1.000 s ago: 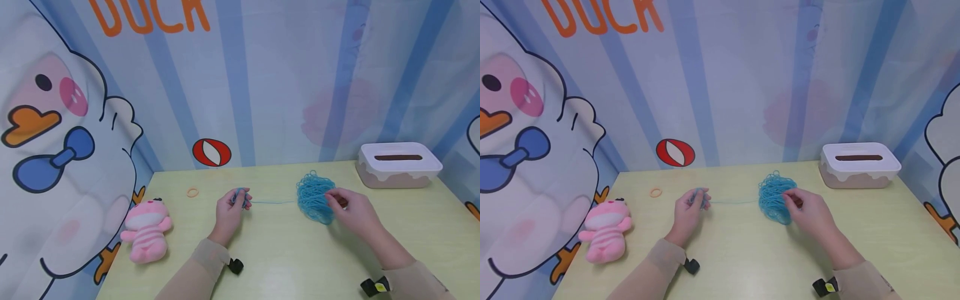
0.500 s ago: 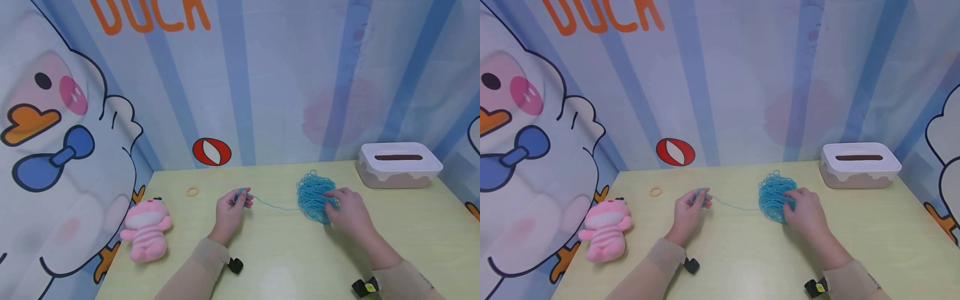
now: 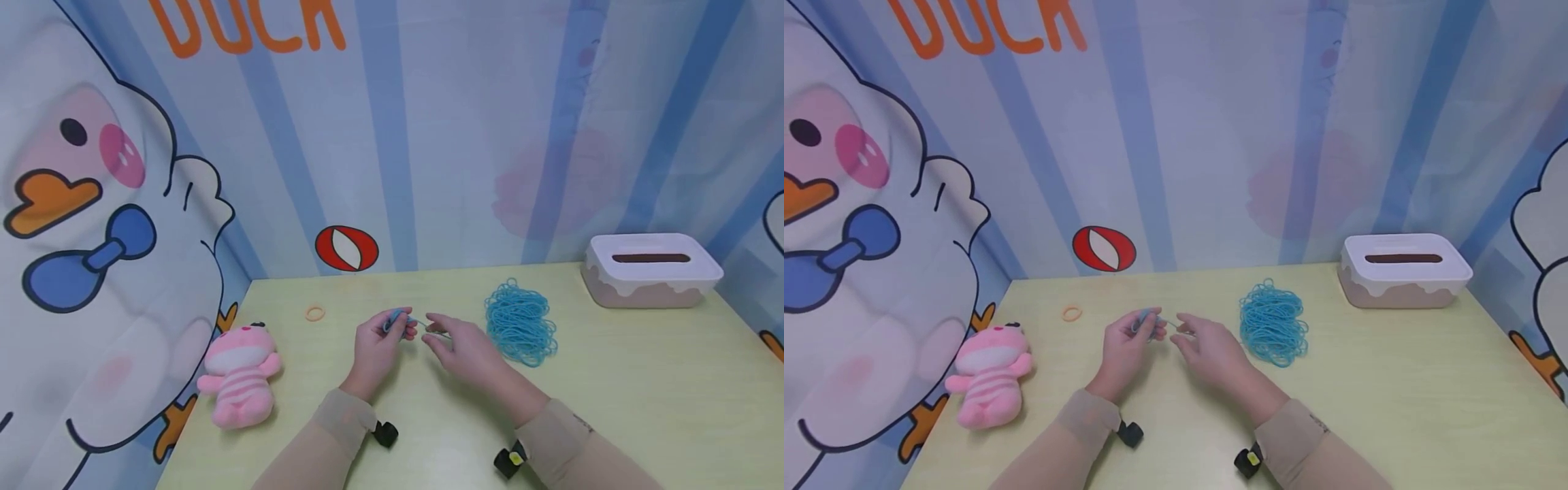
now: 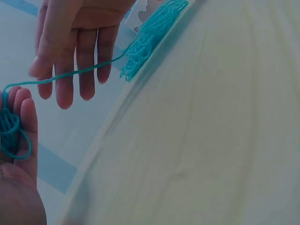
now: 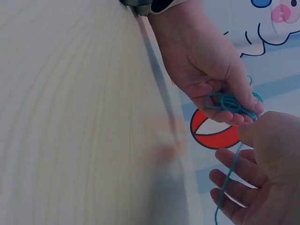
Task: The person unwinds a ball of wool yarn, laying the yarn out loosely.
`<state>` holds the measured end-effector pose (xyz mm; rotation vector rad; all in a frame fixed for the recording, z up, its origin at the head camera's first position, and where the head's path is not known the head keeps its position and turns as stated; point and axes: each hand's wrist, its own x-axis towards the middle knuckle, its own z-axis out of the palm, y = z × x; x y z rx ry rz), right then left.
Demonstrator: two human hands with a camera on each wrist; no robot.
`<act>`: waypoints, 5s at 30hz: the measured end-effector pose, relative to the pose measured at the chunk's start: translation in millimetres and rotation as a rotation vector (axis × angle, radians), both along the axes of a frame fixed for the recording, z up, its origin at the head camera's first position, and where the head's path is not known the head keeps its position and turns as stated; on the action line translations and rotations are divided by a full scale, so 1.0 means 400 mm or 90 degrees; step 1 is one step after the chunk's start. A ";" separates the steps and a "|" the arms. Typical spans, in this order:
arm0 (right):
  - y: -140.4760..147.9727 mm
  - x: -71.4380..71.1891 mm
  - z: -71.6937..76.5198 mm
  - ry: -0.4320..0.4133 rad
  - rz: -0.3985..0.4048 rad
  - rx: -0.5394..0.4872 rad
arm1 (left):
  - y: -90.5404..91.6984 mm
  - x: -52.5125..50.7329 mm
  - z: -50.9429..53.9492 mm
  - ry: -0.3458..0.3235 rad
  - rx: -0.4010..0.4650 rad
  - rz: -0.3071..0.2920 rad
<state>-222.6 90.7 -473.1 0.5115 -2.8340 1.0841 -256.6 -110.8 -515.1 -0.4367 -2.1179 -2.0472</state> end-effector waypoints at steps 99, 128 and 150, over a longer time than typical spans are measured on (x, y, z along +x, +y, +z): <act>0.002 -0.016 -0.029 -0.022 0.011 -0.003 | -0.009 0.002 0.005 0.002 0.027 0.051; 0.154 0.019 0.033 0.176 -0.093 -0.081 | -0.004 0.003 0.006 -0.021 0.051 0.043; 0.228 0.031 0.031 0.246 -0.144 -0.085 | -0.010 0.005 0.013 -0.017 0.034 0.097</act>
